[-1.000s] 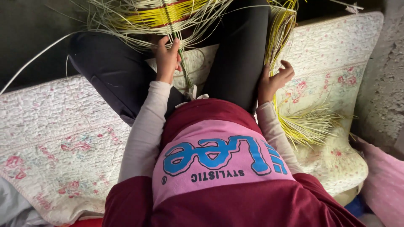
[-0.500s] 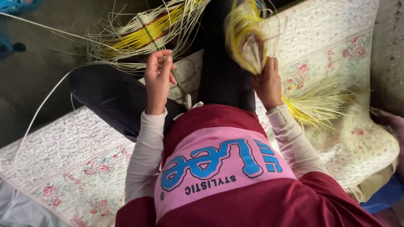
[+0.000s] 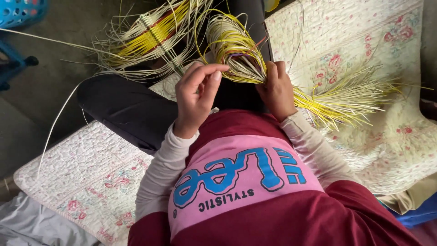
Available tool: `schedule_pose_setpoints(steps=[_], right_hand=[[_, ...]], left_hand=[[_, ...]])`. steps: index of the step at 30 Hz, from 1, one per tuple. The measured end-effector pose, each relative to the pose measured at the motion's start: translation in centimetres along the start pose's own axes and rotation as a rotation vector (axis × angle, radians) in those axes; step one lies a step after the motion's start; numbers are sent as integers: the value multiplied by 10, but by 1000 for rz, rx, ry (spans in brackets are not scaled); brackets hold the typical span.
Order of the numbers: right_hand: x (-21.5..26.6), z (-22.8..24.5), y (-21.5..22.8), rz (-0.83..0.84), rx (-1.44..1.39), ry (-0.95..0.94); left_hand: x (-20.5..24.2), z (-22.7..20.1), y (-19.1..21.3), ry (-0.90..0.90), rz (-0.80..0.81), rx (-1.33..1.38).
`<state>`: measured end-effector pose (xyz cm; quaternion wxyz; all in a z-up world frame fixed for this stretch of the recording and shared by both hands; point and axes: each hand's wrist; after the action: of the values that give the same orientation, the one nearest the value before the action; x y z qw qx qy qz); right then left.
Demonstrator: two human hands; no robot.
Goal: Weaving thin flexible strips together to form a basket or mat structure.
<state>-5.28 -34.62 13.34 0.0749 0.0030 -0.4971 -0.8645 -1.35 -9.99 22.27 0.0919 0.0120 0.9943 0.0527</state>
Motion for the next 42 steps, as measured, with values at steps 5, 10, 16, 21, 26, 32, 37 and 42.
schedule_pose_setpoints(steps=[5, 10, 16, 21, 26, 32, 37, 42], right_hand=[[2, -1, 0, 16, 21, 24], [4, -3, 1, 24, 46, 46], [0, -5, 15, 44, 106, 86], [-5, -8, 17, 53, 122, 121], [-3, -8, 14, 53, 154, 132], [0, -5, 15, 75, 159, 138], [-1, -5, 15, 54, 155, 142], [-1, -5, 15, 46, 158, 138]], left_hand=[[-6, -9, -17, 56, -52, -99], [-7, -13, -14, 24, -49, -330], [-4, -7, 1, 85, 26, -328], [5, -4, -4, 68, -93, -451], [2, -2, -7, -139, -54, -673], [2, -1, -6, -112, -96, -519], [7, 13, -7, -233, -148, -594], [8, 19, -9, -285, -178, -672]])
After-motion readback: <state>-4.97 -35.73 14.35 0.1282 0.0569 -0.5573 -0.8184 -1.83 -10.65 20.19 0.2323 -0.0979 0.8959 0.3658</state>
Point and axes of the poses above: each hand's wrist, its own x-axis away from the middle knuckle, its own y-axis out of the back of the hand, z = x × y, and after that the axes turned 2 degrees about -y, right-handed
